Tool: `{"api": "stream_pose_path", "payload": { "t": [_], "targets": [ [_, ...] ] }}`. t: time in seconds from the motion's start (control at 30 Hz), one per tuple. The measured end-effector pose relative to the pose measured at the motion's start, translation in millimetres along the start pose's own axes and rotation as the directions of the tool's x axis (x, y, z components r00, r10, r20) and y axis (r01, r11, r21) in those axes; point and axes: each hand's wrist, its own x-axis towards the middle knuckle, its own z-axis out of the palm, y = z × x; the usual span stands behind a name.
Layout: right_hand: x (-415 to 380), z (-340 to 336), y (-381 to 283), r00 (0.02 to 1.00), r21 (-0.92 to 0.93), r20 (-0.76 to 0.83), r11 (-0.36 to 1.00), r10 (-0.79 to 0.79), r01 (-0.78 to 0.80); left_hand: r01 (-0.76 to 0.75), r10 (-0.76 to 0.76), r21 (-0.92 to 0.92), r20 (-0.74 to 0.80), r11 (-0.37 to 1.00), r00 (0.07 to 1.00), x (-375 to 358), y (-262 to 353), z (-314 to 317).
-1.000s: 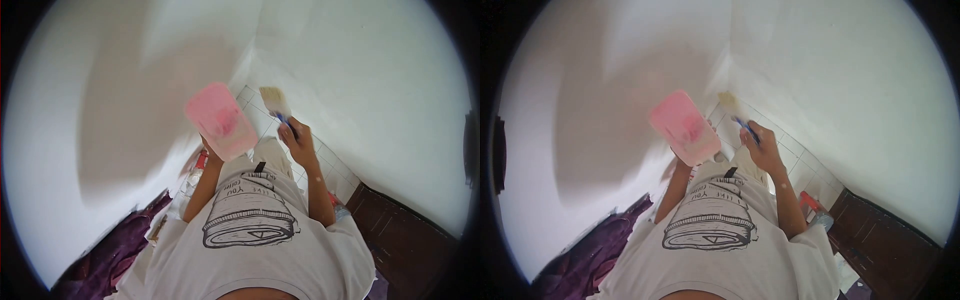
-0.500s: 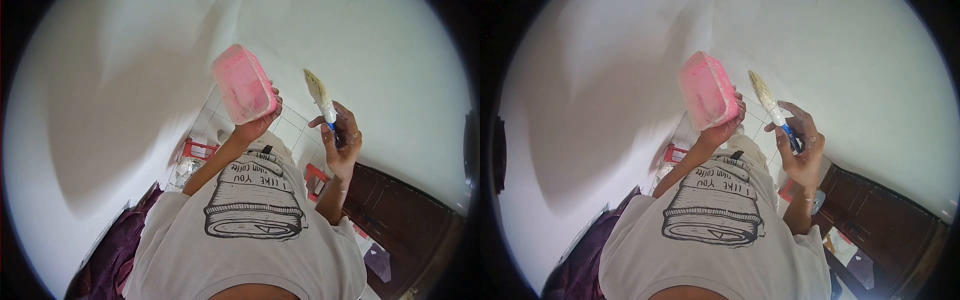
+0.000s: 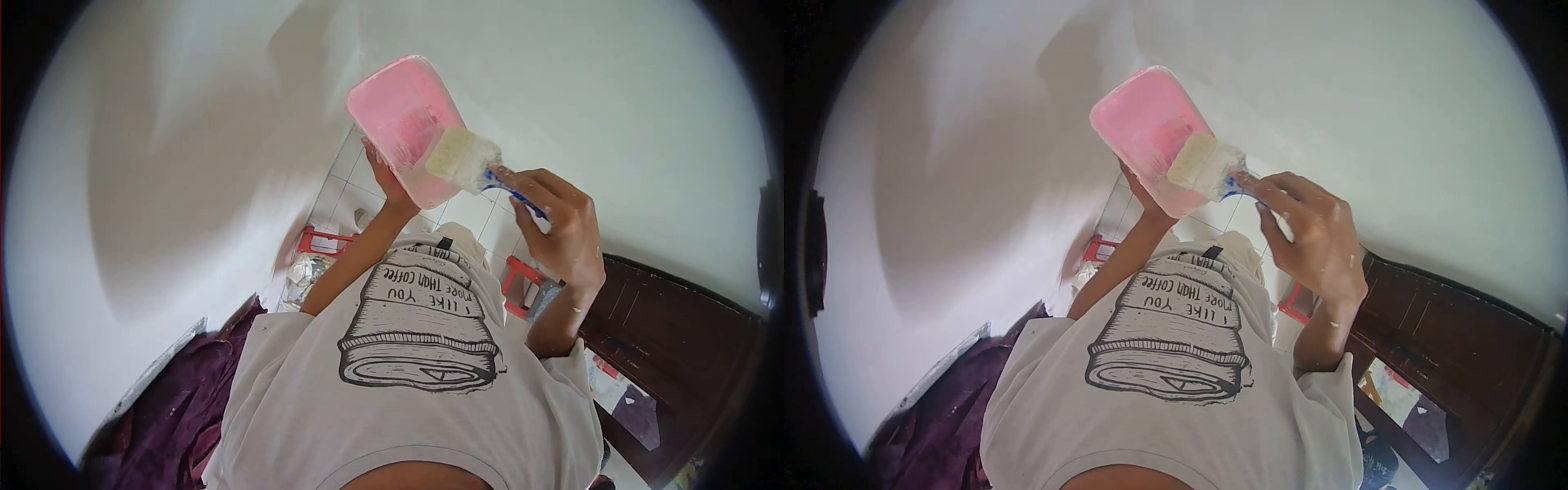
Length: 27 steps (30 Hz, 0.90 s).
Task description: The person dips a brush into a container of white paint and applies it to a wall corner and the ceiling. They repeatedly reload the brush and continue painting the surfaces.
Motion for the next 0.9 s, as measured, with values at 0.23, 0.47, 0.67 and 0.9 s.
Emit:
{"api": "stream_pose_path", "payload": {
  "t": [0.23,0.47,0.67,0.9],
  "targets": [
    [-36.5,-7.9,31.9,0.992,-0.182,0.12,0.981,-0.048,0.069,-0.384,0.487,0.645,0.021,0.66,0.873,-12.1,-65.4,-29.1],
    [-82.0,-20.2,70.4,0.986,-0.281,0.147,0.952,-0.084,0.123,-0.416,0.426,0.41,0.072,0.812,0.902,-36.0,-127.7,3.9],
    [-128.8,-27.6,97.2,0.988,-0.243,0.142,0.965,-0.065,0.098,-0.368,0.497,0.61,-0.049,0.702,0.866,-62.8,-179.7,-6.6],
    [-164.7,-51.8,117.1,0.993,-0.204,0.116,0.978,-0.022,0.046,-0.393,0.432,0.619,0.096,0.68,0.897,-84.9,-205.4,-10.4]
  ]
}}
